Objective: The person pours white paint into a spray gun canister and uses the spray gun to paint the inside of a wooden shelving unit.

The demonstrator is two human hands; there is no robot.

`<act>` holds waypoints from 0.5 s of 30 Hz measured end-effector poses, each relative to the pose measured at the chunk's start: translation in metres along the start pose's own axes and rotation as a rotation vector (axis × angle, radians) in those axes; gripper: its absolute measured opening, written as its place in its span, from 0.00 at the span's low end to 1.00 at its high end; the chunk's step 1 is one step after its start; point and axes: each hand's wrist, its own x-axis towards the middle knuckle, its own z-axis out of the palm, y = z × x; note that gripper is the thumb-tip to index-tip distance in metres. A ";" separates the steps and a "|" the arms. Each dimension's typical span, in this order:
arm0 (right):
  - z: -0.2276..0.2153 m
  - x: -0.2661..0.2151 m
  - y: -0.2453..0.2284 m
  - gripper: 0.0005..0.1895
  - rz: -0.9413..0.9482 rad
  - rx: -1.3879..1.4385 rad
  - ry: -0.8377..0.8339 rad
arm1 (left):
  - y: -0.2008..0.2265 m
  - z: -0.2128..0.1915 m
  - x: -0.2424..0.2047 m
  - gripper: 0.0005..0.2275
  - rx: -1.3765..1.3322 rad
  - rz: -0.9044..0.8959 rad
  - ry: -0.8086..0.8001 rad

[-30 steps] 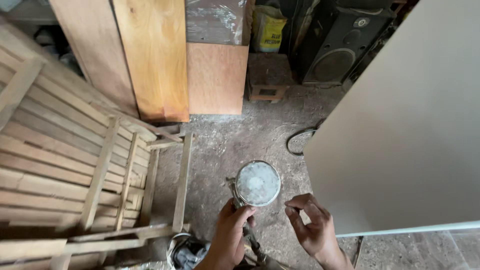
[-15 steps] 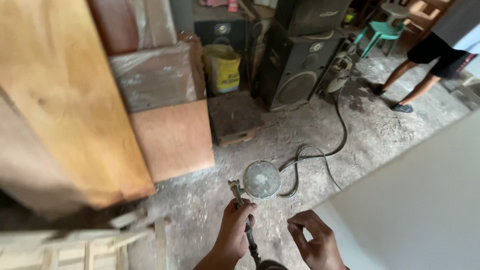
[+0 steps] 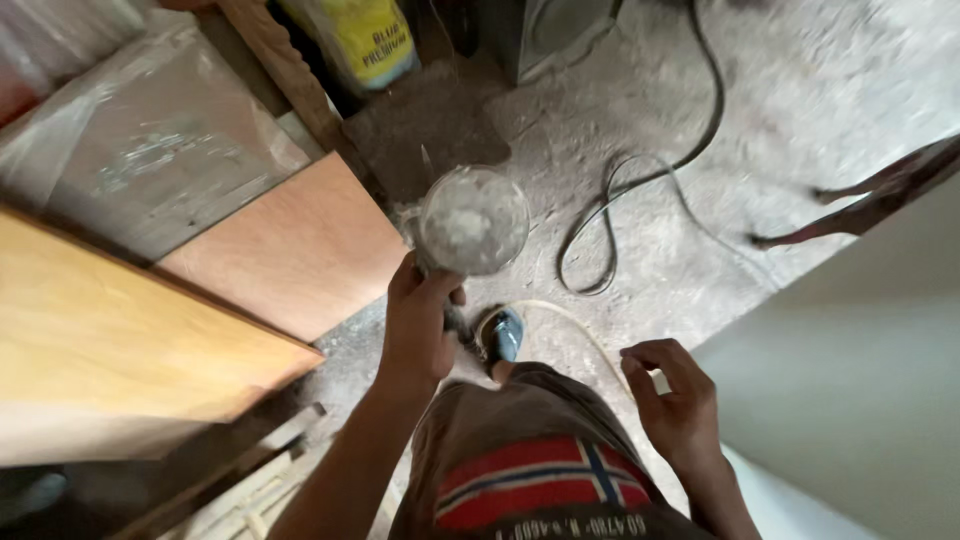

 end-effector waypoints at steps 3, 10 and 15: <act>0.001 0.037 -0.010 0.04 0.050 -0.034 -0.005 | 0.026 0.016 0.021 0.05 0.009 -0.043 -0.032; 0.025 0.137 -0.006 0.04 0.128 -0.071 0.073 | 0.025 0.045 0.118 0.05 -0.025 -0.201 -0.121; 0.047 0.195 -0.016 0.04 0.227 0.038 0.173 | 0.047 0.062 0.194 0.07 0.024 -0.240 -0.223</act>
